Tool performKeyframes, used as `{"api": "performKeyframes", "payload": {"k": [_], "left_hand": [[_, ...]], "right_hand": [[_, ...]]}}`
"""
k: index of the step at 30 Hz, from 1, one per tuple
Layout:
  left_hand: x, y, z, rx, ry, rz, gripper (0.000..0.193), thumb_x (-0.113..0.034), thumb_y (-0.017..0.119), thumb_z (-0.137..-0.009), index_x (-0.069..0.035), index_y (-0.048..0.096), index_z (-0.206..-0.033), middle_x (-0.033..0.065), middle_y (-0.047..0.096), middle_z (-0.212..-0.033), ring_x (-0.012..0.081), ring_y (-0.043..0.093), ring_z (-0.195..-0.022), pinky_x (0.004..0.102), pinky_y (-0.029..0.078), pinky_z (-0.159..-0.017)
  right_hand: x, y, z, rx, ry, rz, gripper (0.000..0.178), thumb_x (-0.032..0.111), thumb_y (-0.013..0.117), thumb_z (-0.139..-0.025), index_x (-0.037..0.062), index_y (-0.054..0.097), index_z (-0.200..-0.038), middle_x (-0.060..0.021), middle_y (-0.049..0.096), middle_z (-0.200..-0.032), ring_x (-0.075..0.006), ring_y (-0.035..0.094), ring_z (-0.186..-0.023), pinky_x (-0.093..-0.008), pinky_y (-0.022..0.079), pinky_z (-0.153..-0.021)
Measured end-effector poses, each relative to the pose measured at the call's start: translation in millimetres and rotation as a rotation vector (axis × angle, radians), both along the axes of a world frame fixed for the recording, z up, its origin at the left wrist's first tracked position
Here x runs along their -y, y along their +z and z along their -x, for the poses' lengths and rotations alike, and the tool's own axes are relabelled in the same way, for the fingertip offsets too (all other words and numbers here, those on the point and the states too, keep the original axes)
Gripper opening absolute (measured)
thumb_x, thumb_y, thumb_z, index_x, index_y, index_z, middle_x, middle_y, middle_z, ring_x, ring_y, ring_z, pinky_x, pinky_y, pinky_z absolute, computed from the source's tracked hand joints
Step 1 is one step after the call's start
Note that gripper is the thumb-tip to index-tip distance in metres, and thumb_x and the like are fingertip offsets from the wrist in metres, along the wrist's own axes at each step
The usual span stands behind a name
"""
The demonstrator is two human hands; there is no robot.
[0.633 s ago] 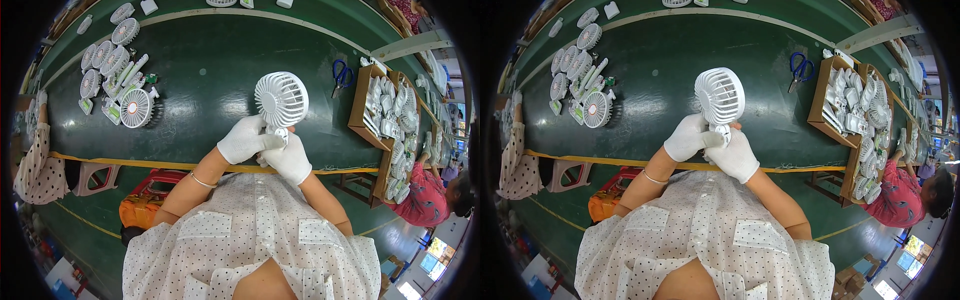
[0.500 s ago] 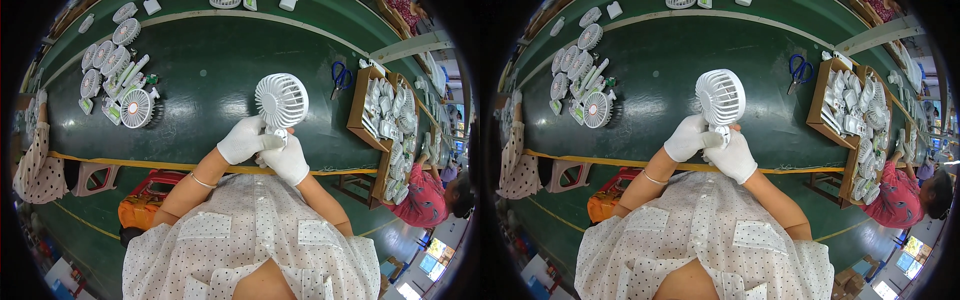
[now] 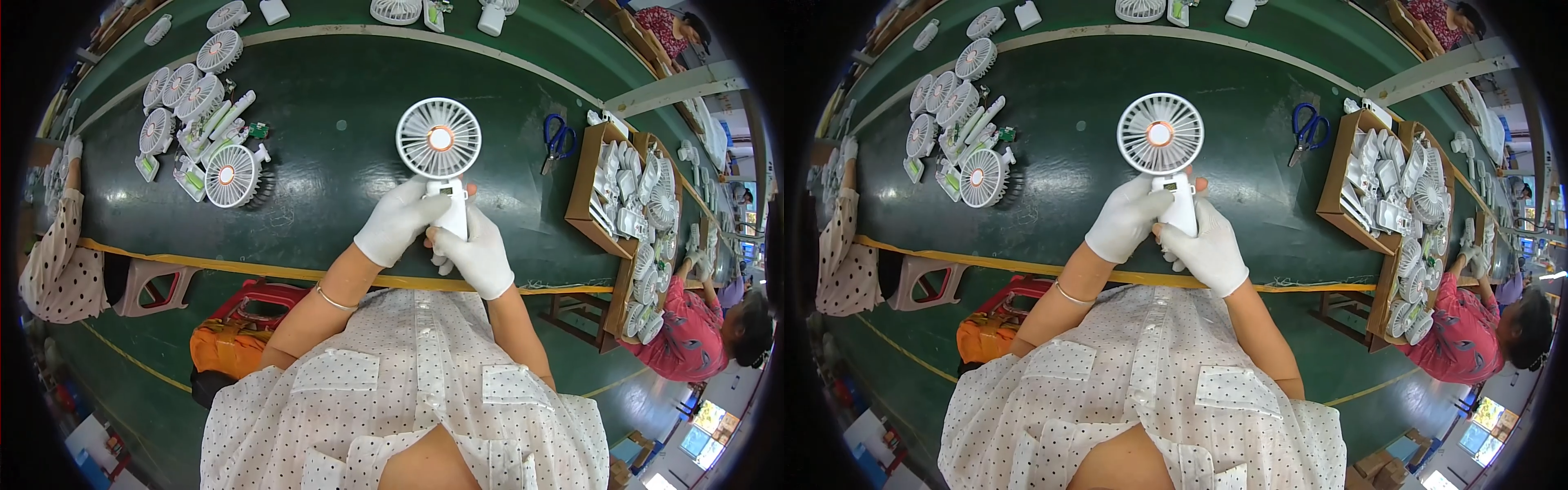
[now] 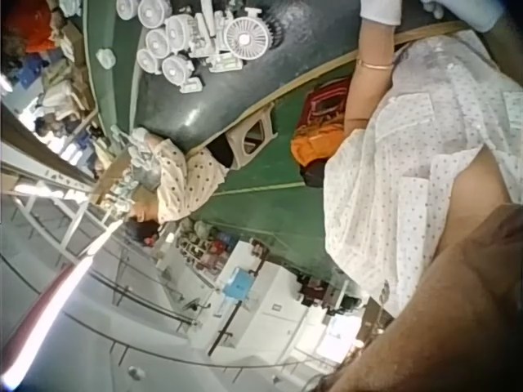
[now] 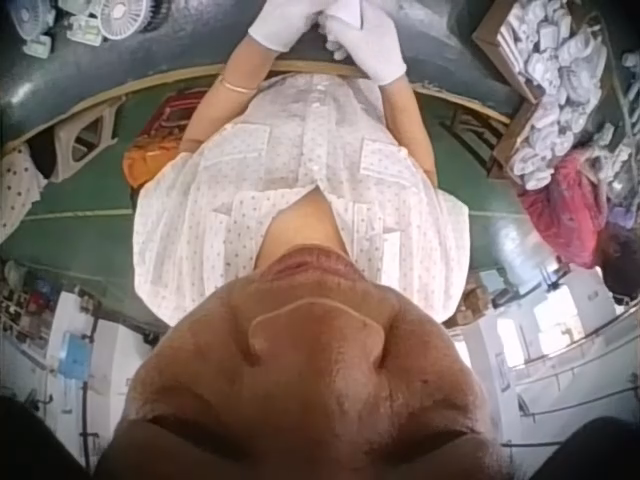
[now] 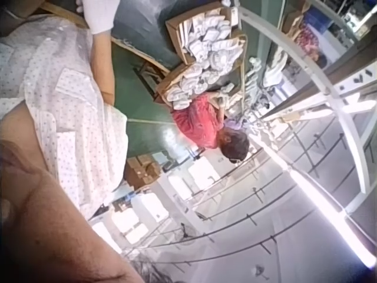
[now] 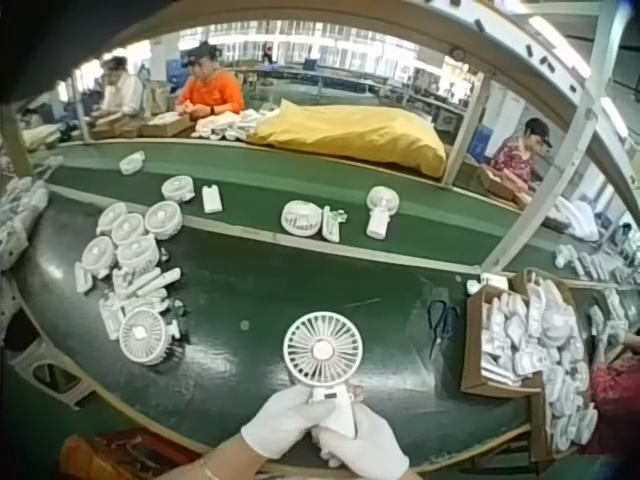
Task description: The person assembles small electric fans by fitting internal wiring, batteries, and circuit boards into the handle housings, snapping casing covers into place by hand, and setting the finished fans onto the conveyor belt.
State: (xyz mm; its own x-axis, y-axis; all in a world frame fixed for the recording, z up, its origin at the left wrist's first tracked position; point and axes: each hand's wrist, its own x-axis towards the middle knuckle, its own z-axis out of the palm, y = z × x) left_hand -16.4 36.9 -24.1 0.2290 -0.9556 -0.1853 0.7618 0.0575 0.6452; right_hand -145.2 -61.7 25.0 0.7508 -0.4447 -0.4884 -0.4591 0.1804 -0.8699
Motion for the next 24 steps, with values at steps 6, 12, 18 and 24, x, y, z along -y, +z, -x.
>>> {"api": "performKeyframes", "payload": {"k": [6,12,18,24], "left_hand": [[3,9,10,0.332,0.113,-0.152,0.034,-0.008,0.056,-0.094,0.001,0.058,-0.127,0.0078,0.072,-0.117,0.0056,0.06,-0.071,0.0213,0.049,-0.056],[6,12,5,0.2,0.093,-0.086,0.04,-0.012,0.054,-0.098,0.003,0.053,-0.135,0.0167,0.065,-0.129,0.0114,0.064,-0.092,0.0227,0.052,-0.067],[12,-2,7,-0.092,0.233,-0.017,0.05,-0.017,0.052,-0.104,0.008,0.039,-0.146,0.0245,0.053,-0.142,0.0345,0.056,-0.129,0.0452,0.047,-0.108],[6,7,11,-0.109,0.233,-0.064,0.044,-0.013,0.052,-0.103,0.009,0.044,-0.141,0.0268,0.058,-0.133,0.0378,0.061,-0.123,0.0463,0.051,-0.105]], "right_hand": [[-1,1,0,-0.063,-0.005,-0.016,0.019,0.014,0.066,-0.088,-0.0001,0.061,-0.099,-0.0069,0.067,-0.081,-0.0104,0.06,-0.057,-0.0246,0.048,-0.047],[8,-4,5,0.027,-0.033,-0.078,0.023,0.018,0.065,-0.09,-0.001,0.061,-0.103,-0.0085,0.068,-0.082,-0.0115,0.06,-0.056,-0.0237,0.046,-0.047],[67,16,-10,0.173,-0.256,0.157,0.045,0.023,0.065,-0.09,-0.004,0.059,-0.126,-0.0122,0.072,-0.097,-0.011,0.062,-0.063,-0.0224,0.044,-0.046],[200,11,-74,0.023,-0.29,1.427,0.055,0.006,0.057,-0.087,0.0182,0.056,-0.14,-0.0174,0.061,-0.133,-0.0412,0.062,-0.114,-0.0429,0.05,-0.099]]}}
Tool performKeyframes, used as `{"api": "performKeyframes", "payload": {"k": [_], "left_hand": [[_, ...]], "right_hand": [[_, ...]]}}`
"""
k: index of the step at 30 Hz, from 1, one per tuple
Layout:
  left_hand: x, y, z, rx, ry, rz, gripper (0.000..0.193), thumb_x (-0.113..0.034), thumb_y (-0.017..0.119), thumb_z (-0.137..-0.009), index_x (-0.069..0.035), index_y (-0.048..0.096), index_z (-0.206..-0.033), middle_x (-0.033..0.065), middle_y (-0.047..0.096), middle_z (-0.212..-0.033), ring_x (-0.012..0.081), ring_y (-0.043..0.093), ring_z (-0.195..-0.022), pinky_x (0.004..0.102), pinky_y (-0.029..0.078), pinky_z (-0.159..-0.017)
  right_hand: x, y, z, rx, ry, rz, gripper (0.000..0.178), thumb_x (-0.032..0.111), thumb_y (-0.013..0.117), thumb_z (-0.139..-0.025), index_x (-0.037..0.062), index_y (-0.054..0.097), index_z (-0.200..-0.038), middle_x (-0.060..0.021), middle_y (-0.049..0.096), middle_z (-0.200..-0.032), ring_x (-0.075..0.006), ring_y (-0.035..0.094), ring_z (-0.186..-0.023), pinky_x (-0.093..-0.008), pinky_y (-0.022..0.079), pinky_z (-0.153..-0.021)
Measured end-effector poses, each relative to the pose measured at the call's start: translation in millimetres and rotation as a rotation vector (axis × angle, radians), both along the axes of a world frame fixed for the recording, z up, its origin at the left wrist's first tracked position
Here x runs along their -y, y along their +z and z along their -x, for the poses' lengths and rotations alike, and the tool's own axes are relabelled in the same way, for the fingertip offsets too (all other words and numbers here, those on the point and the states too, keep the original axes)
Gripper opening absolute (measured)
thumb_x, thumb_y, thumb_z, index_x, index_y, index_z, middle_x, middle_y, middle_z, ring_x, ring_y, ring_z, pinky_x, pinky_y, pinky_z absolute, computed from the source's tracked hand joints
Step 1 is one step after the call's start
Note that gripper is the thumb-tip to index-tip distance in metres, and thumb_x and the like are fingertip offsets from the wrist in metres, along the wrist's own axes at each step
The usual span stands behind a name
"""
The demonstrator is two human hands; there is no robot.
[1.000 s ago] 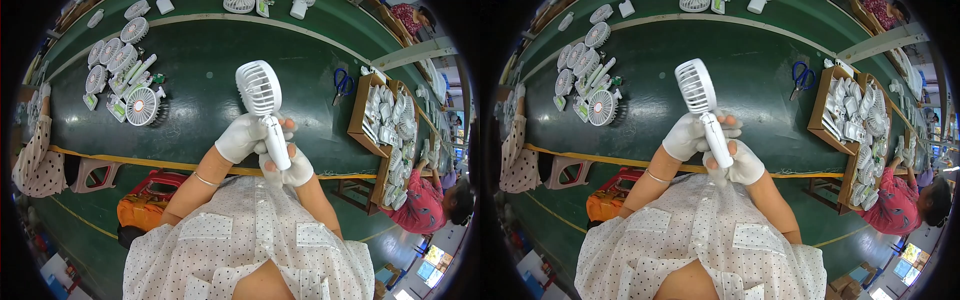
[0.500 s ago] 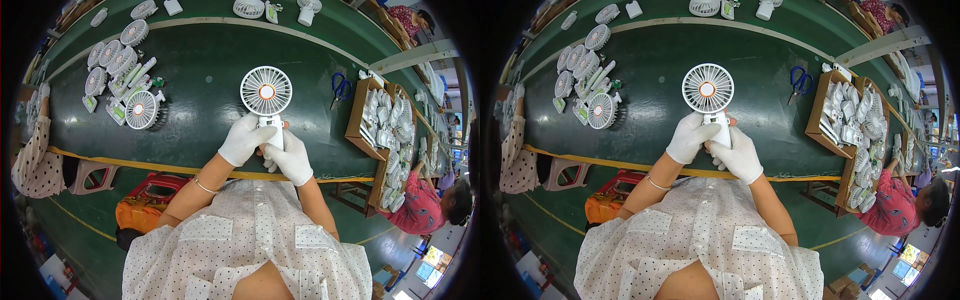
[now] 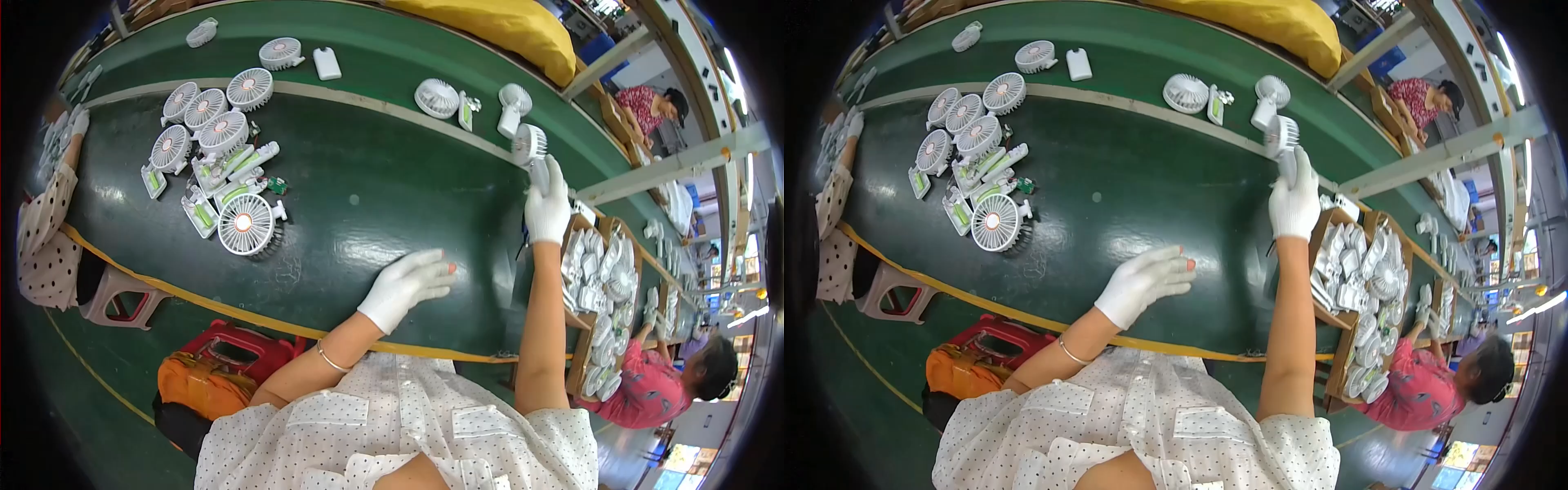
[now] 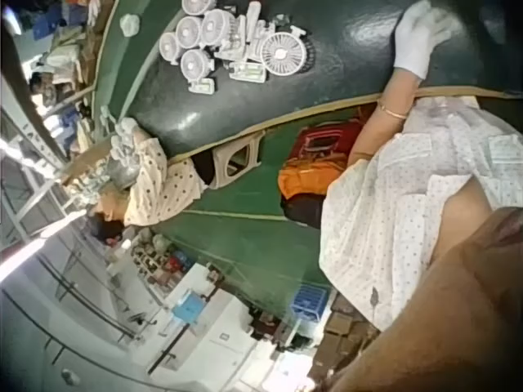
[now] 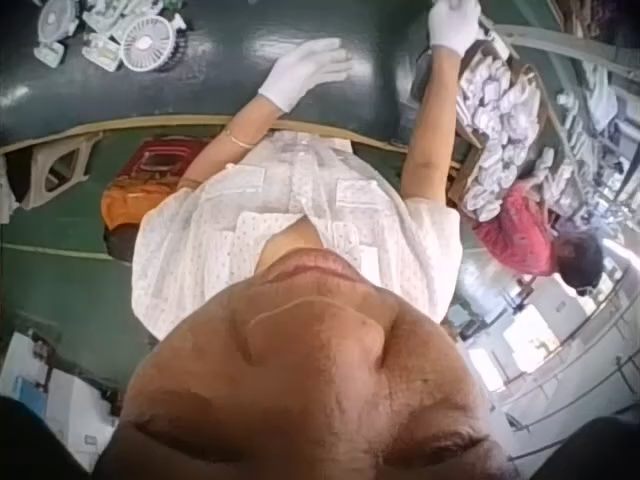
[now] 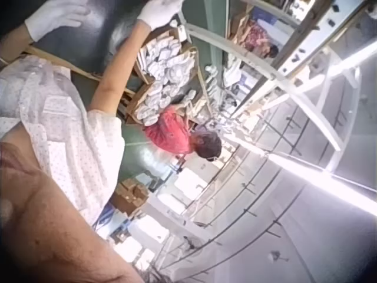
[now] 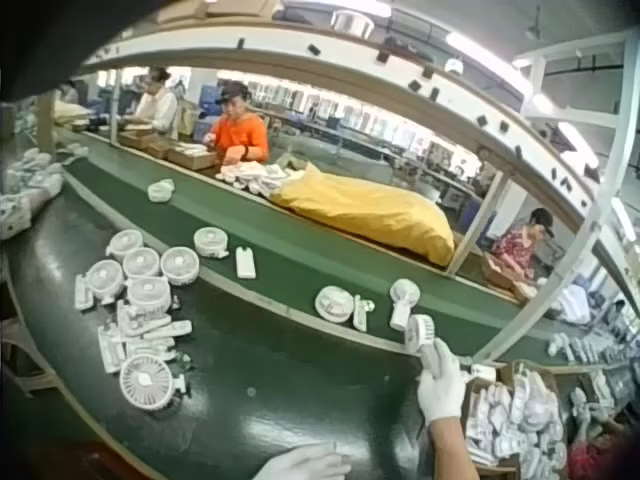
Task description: The person assembles small electric fans by fitting internal wiring, batteries, and circuit boards into the handle housings, snapping casing covers into place by hand, and setting the finished fans onto the conveyor belt.
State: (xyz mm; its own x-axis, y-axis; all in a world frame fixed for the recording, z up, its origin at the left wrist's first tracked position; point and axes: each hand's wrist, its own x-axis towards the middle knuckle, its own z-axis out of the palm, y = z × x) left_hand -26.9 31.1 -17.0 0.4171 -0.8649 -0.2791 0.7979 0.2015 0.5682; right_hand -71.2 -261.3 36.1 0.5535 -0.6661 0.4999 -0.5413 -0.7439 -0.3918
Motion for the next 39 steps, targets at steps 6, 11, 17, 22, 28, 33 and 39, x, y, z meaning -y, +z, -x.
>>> {"api": "performKeyframes", "payload": {"k": [6,11,17,22,28,33,39], "left_hand": [[-2,-5,-4,-0.081,-0.026,-0.011,0.04,-0.013,0.053,-0.103,0.007,0.049,-0.137,0.0248,0.06,-0.131,0.0351,0.062,-0.121,0.0435,0.053,-0.102],[6,-6,-10,-0.061,-0.076,-0.023,0.042,-0.015,0.052,-0.104,0.008,0.047,-0.139,0.0239,0.06,-0.131,0.0338,0.062,-0.121,0.0431,0.052,-0.103],[-4,-10,-7,-0.059,-0.055,-0.03,0.043,-0.018,0.054,-0.105,0.006,0.048,-0.14,0.0235,0.061,-0.131,0.0334,0.064,-0.118,0.0429,0.053,-0.102],[11,-23,1,-0.075,-0.135,0.018,0.043,-0.019,0.054,-0.104,0.004,0.048,-0.14,0.0204,0.062,-0.132,0.0317,0.064,-0.119,0.0425,0.053,-0.103],[4,-17,0,0.02,-0.126,0.018,0.045,-0.019,0.051,-0.104,0.003,0.047,-0.142,0.02,0.059,-0.135,0.0309,0.062,-0.122,0.0408,0.05,-0.104],[6,-12,-5,-0.007,-0.136,0.027,0.048,-0.017,0.054,-0.103,0.004,0.043,-0.144,0.0194,0.058,-0.135,0.0298,0.062,-0.121,0.0403,0.051,-0.104],[6,-28,0,0.285,0.31,0.0,0.051,-0.005,0.052,-0.102,0.002,0.035,-0.15,0.0176,0.049,-0.146,0.0288,0.055,-0.13,0.039,0.046,-0.109]], "right_hand": [[100,-24,-71,-0.393,-0.323,0.193,0.056,0.006,0.056,-0.087,0.02,0.051,-0.141,-0.0178,0.052,-0.139,-0.0395,0.067,-0.101,-0.0473,0.056,-0.087],[142,-45,-113,-0.418,-0.159,0.278,0.042,0.02,0.056,-0.094,0.0109,0.058,-0.135,-0.0213,0.059,-0.131,-0.0379,0.064,-0.106,-0.0474,0.052,-0.093],[65,-22,-210,-0.233,0.414,-0.119,0.069,0.035,0.065,-0.092,0.0038,0.043,-0.15,-0.0221,0.06,-0.137,-0.0338,0.057,-0.128,-0.0385,0.043,-0.107],[79,15,-215,-0.633,0.422,-0.147,0.089,0.052,0.073,-0.079,0.0021,0.046,-0.147,-0.0258,0.061,-0.133,-0.0393,0.06,-0.123,-0.0423,0.049,-0.105],[17,35,-200,-0.931,0.207,0.013,0.104,0.051,0.083,-0.061,0.0099,0.044,-0.148,-0.0273,0.058,-0.131,-0.0392,0.065,-0.114,-0.0441,0.054,-0.098],[6,37,-171,-0.638,0.304,-0.096,0.101,0.048,0.082,-0.064,0.0044,0.045,-0.147,-0.0306,0.056,-0.133,-0.0398,0.057,-0.125,-0.0429,0.047,-0.106],[-58,32,-88,-0.062,0.746,-0.759,0.081,0.026,0.072,-0.077,-0.007,0.042,-0.146,-0.0182,0.063,-0.127,-0.0266,0.063,-0.116,-0.0345,0.048,-0.101]]}}
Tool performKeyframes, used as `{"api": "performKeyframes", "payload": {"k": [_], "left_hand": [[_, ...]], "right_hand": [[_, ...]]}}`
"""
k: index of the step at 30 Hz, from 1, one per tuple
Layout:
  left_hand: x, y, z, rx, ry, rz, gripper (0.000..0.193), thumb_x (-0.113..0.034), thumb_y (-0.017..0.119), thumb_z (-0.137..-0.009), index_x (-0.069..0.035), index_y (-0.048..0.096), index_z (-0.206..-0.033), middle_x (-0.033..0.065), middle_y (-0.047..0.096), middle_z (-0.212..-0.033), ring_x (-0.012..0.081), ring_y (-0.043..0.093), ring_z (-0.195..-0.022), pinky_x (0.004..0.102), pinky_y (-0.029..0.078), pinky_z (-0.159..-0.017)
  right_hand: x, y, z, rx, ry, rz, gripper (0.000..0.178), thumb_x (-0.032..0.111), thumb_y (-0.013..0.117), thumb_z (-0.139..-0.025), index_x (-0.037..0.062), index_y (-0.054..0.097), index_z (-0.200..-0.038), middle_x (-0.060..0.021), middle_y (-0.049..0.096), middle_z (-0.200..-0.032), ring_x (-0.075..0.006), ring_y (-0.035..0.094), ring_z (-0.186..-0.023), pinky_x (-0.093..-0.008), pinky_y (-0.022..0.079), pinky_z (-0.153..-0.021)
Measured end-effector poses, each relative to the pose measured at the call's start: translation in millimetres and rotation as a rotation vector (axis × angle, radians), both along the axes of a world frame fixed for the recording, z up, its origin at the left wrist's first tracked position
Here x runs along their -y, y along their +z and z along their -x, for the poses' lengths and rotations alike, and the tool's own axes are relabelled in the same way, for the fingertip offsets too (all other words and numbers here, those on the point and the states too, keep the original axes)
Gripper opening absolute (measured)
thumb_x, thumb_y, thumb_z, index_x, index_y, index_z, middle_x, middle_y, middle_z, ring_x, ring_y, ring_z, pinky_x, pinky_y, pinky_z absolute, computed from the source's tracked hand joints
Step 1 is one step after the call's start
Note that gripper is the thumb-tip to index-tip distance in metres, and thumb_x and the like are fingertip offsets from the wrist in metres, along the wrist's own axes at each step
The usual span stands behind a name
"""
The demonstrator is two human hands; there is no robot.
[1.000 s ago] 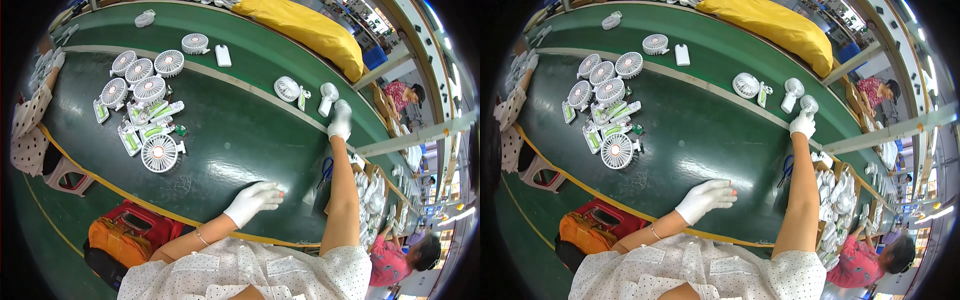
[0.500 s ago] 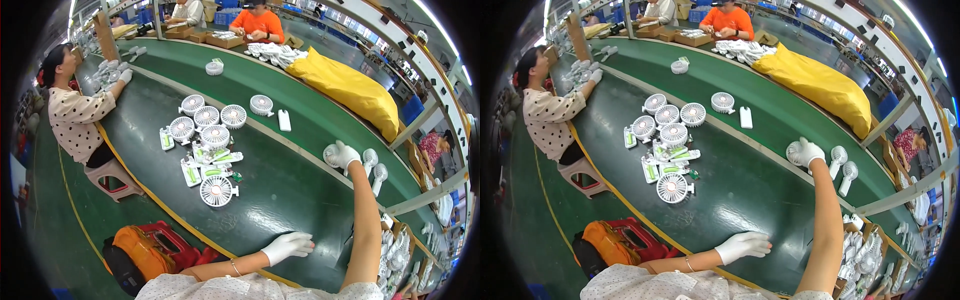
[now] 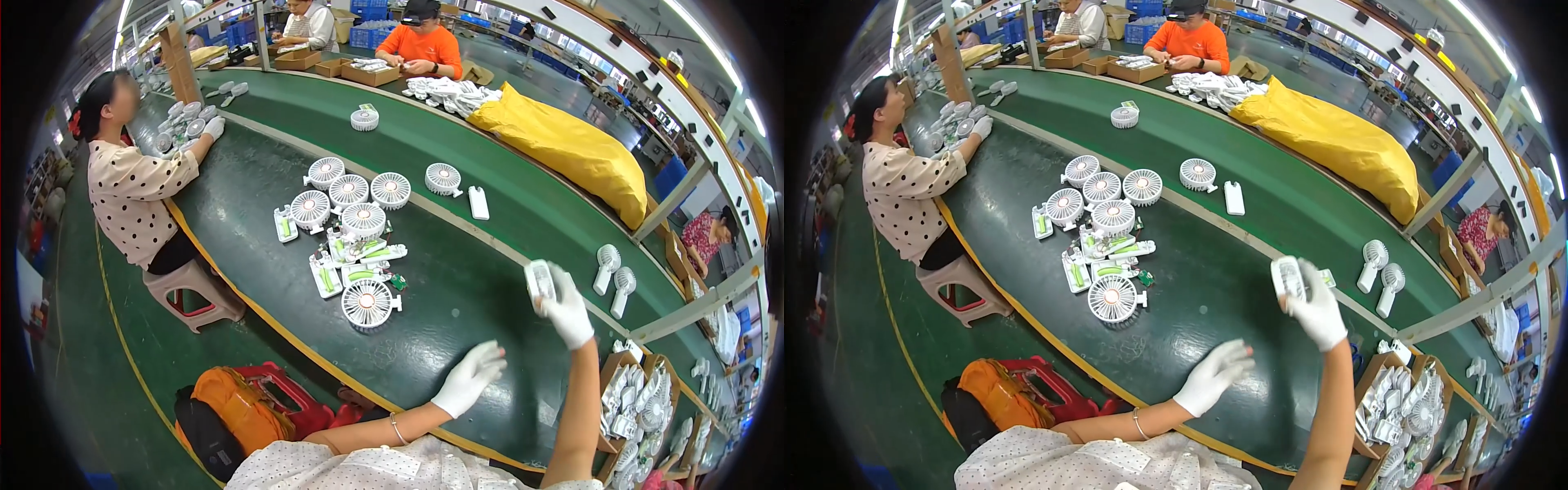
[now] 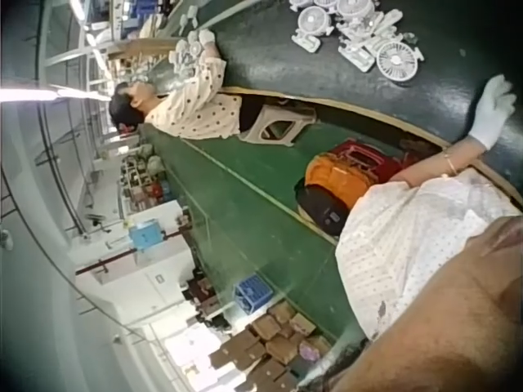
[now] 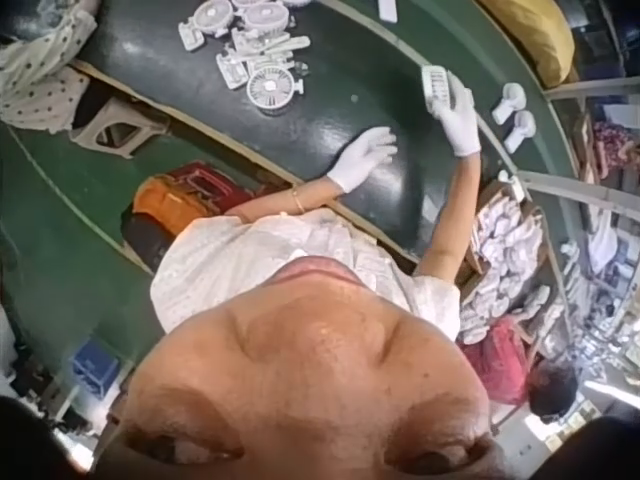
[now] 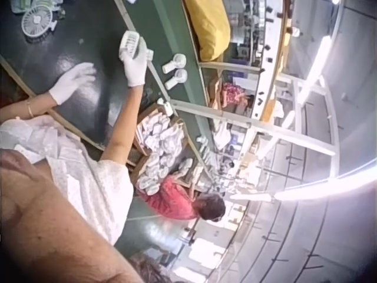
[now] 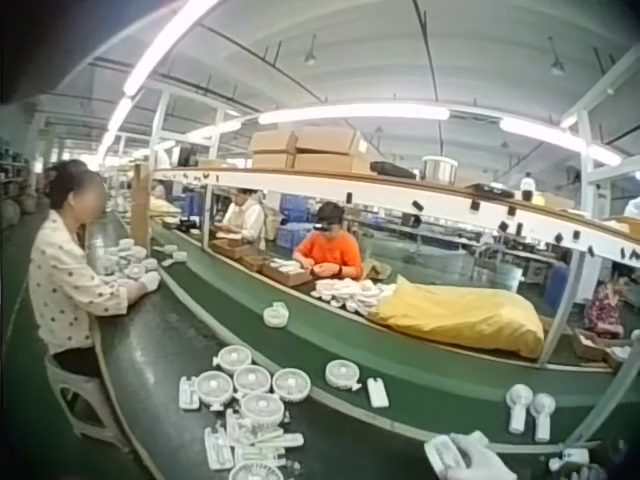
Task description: The person assembles small electric fans by fitting internal wiring, batteries, and circuit boards into the handle housings, snapping casing covers into place by hand, and setting the finished fans onto the conveyor belt.
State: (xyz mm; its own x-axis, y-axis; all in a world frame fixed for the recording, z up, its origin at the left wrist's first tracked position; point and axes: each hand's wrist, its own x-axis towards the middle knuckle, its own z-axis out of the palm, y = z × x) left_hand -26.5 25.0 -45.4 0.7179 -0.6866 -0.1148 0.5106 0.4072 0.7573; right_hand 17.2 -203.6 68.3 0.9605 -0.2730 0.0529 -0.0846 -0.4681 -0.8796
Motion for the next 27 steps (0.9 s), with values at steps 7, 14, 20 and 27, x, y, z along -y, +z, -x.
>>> {"api": "performKeyframes", "payload": {"k": [7,14,20,27], "left_hand": [[-10,36,5,0.934,0.372,-0.293,0.063,0.003,0.062,-0.086,0.002,0.042,-0.146,0.0221,0.045,-0.15,0.0356,0.041,-0.143,0.0423,0.035,-0.117],[-2,27,7,1.247,0.293,-0.383,0.062,-0.012,0.072,-0.083,-0.003,0.051,-0.14,0.0174,0.049,-0.145,0.0393,0.042,-0.138,0.0486,0.033,-0.116],[3,35,13,1.342,0.355,-0.541,0.071,-0.007,0.076,-0.074,-0.004,0.05,-0.139,0.0199,0.051,-0.142,0.0416,0.045,-0.135,0.05,0.037,-0.113],[2,38,12,0.416,-0.708,-0.288,0.067,-0.016,0.067,-0.093,0.001,0.038,-0.15,0.0171,0.06,-0.134,0.0257,0.059,-0.122,0.0374,0.045,-0.106]], "right_hand": [[-78,-24,122,0.046,-0.052,-0.554,0.112,0.065,0.085,-0.067,-0.006,0.044,-0.144,-0.0108,0.058,-0.135,-0.0188,0.055,-0.126,-0.0337,0.042,-0.108],[-107,-48,162,0.164,-0.253,-0.613,0.064,0.015,0.079,-0.082,-0.0015,0.051,-0.138,-0.0053,0.062,-0.124,-0.0128,0.059,-0.106,-0.0276,0.049,-0.092],[-92,-30,169,0.379,-0.315,-1.213,0.064,0.053,0.072,-0.082,0.0097,0.058,-0.127,-0.0157,0.069,-0.111,-0.0292,0.071,-0.089,-0.0336,0.058,-0.06],[-102,-53,163,0.587,-0.394,-1.503,0.065,0.061,0.063,-0.089,0.0115,0.056,-0.131,-0.0161,0.07,-0.104,-0.0272,0.071,-0.08,-0.0353,0.056,-0.051]]}}
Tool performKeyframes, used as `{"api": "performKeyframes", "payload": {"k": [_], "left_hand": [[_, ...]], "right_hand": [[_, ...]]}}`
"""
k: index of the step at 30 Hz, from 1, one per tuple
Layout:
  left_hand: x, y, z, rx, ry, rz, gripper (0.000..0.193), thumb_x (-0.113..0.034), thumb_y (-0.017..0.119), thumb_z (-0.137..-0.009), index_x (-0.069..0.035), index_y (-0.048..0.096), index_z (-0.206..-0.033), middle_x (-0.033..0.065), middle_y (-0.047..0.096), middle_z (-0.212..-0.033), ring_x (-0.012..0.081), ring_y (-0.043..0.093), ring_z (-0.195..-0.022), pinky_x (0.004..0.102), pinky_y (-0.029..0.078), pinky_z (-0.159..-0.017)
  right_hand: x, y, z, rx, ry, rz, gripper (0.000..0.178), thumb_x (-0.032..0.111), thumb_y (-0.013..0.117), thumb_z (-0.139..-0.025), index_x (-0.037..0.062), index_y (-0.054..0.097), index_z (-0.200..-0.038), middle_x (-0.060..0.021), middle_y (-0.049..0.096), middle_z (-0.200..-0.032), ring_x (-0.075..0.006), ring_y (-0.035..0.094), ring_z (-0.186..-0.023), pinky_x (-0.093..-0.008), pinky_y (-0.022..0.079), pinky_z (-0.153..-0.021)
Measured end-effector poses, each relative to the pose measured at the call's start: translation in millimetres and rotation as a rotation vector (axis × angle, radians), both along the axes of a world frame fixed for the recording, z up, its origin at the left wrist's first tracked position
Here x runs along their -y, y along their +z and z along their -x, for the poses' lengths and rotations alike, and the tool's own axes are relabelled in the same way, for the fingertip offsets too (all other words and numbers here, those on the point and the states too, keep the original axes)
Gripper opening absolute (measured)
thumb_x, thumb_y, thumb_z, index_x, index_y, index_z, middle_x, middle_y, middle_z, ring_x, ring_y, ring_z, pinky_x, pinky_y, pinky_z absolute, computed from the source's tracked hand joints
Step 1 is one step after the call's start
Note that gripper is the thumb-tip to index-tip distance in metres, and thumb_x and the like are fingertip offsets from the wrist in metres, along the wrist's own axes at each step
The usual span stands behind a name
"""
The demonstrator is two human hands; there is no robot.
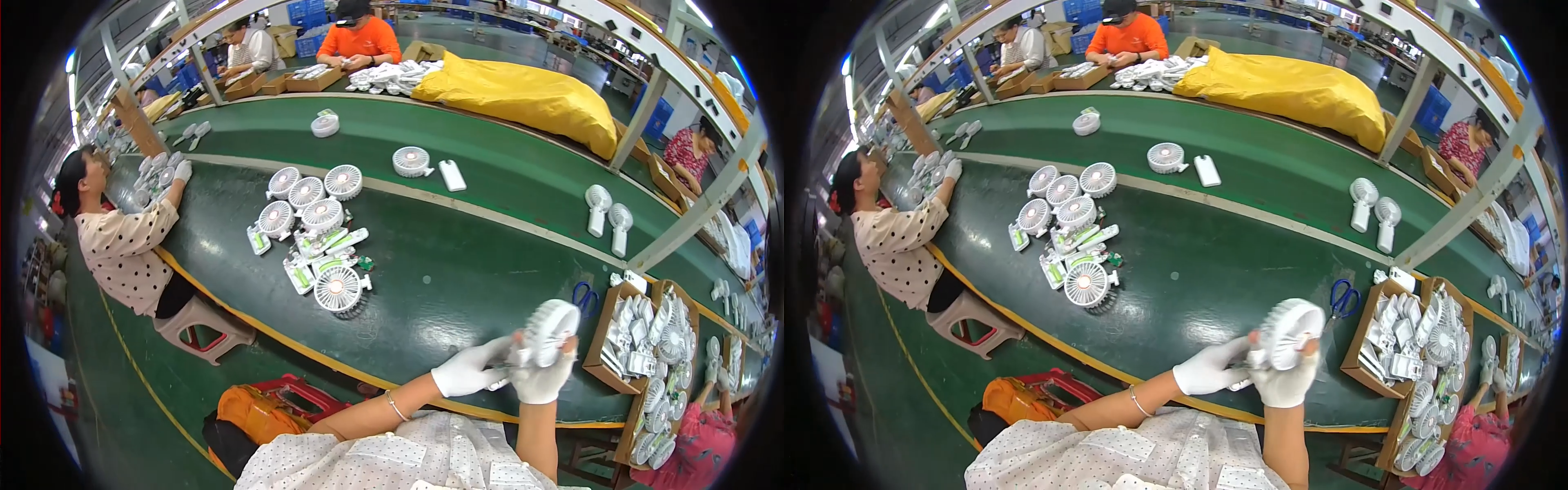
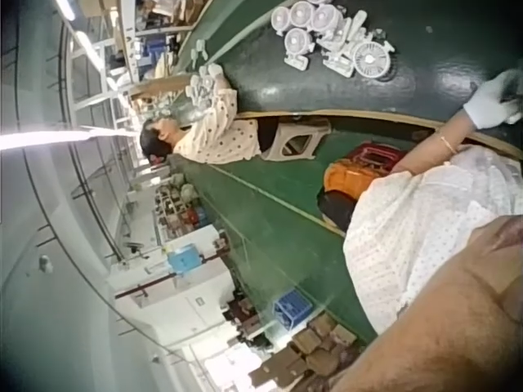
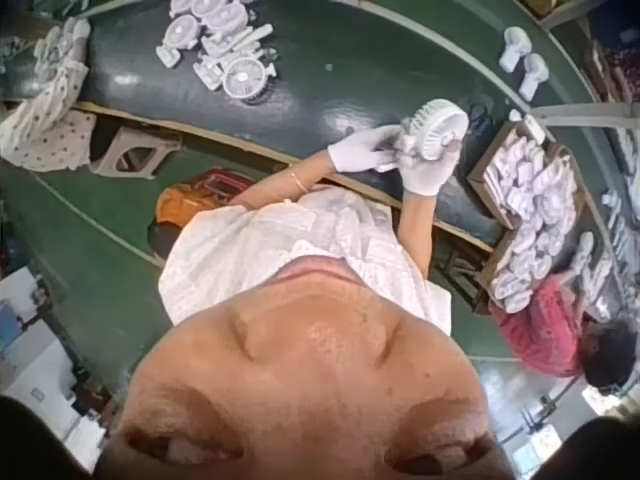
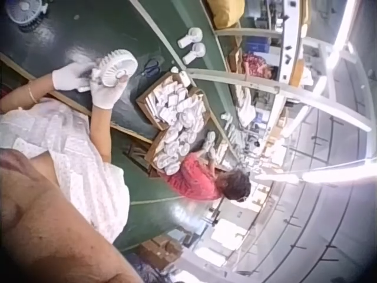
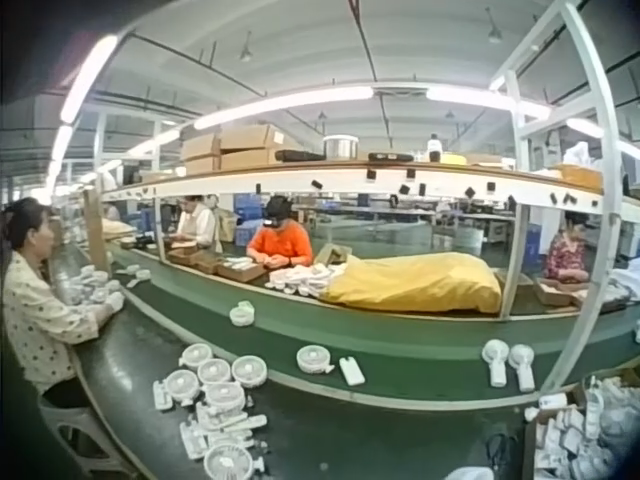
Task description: The person assembles small electric fans by fitting internal wiring, batteries, and circuit boards into the handle housings, snapping casing covers into place by hand, and setting the finished fans onto the conveyor belt.
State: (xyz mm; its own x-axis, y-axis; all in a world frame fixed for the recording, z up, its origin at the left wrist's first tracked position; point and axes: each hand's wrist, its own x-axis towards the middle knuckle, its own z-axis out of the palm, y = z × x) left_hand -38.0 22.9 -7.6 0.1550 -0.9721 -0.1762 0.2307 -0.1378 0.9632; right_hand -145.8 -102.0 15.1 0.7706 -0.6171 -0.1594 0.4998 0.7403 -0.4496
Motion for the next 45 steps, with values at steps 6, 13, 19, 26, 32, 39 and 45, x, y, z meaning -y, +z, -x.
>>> {"api": "performKeyframes", "payload": {"k": [6,13,19,26,32,39,45], "left_hand": [[-7,-19,-5,-0.206,-0.202,0.194,0.041,-0.016,0.055,-0.099,0.001,0.056,-0.137,0.0094,0.064,-0.13,0.0157,0.061,-0.116,0.032,0.05,-0.099],[-6,-38,-28,-1.255,-0.072,0.31,0.081,-0.064,0.036,-0.099,-0.001,0.037,-0.15,0.0255,0.048,-0.145,0.0458,0.052,-0.127,0.0567,0.04,-0.109],[5,-37,-20,-0.895,0.107,0.318,0.073,-0.047,0.059,-0.099,-0.003,0.035,-0.152,0.0202,0.041,-0.153,0.0319,0.041,-0.142,0.051,0.034,-0.116],[0,-2,-10,-0.134,-0.131,0.15,0.075,-0.016,0.072,-0.089,-0.002,0.034,-0.152,0.0087,0.062,-0.127,0.0174,0.06,-0.117,0.0327,0.047,-0.103],[-2,11,-10,0.39,-0.366,-0.023,0.048,-0.029,0.082,-0.071,-0.003,0.059,-0.104,0.0056,0.066,-0.084,0.0164,0.062,-0.075,0.0324,0.052,-0.071],[-7,9,-2,0.026,-0.371,0.008,0.036,-0.021,0.076,-0.081,0.0,0.06,-0.105,0.0074,0.069,-0.085,0.0187,0.067,-0.072,0.0311,0.055,-0.064],[-5,13,-23,-0.595,0.05,-0.064,0.037,-0.014,0.061,-0.097,0.001,0.049,-0.129,0.013,0.065,-0.101,0.018,0.066,-0.064,0.0299,0.055,-0.052]], "right_hand": [[19,23,-16,0.217,0.121,-0.044,0.067,0.06,0.058,-0.096,-0.0012,0.053,-0.124,-0.0137,0.064,-0.104,-0.011,0.041,-0.061,-0.0258,0.034,-0.053],[18,25,-33,0.102,-0.077,0.05,0.063,0.056,0.068,-0.089,0.0091,0.056,-0.129,-0.0158,0.066,-0.11,-0.0205,0.065,-0.084,-0.0312,0.052,-0.062],[-6,32,-37,-0.151,-0.21,0.204,0.069,0.057,0.067,-0.09,0.0093,0.05,-0.136,-0.0189,0.064,-0.112,-0.0233,0.065,-0.081,-0.033,0.052,-0.058],[15,28,-39,0.066,0.022,0.055,0.063,0.057,0.061,-0.095,0.0021,0.055,-0.124,-0.0177,0.064,-0.096,-0.0108,0.045,-0.059,-0.0227,0.036,-0.046],[6,23,-35,0.095,0.212,-0.13,0.062,0.065,0.054,-0.095,0.0074,0.059,-0.117,-0.0193,0.062,-0.087,-0.0138,0.046,-0.051,-0.0237,0.031,-0.037],[17,36,-35,0.047,0.217,-0.004,0.064,0.067,0.053,-0.094,0.0079,0.06,-0.117,-0.018,0.062,-0.086,-0.0154,0.049,-0.052,-0.0248,0.033,-0.038],[25,41,-40,-0.133,-0.002,0.048,0.061,0.063,0.054,-0.096,0.0102,0.056,-0.127,-0.0172,0.065,-0.096,-0.0186,0.048,-0.061,-0.0283,0.037,-0.05]]}}
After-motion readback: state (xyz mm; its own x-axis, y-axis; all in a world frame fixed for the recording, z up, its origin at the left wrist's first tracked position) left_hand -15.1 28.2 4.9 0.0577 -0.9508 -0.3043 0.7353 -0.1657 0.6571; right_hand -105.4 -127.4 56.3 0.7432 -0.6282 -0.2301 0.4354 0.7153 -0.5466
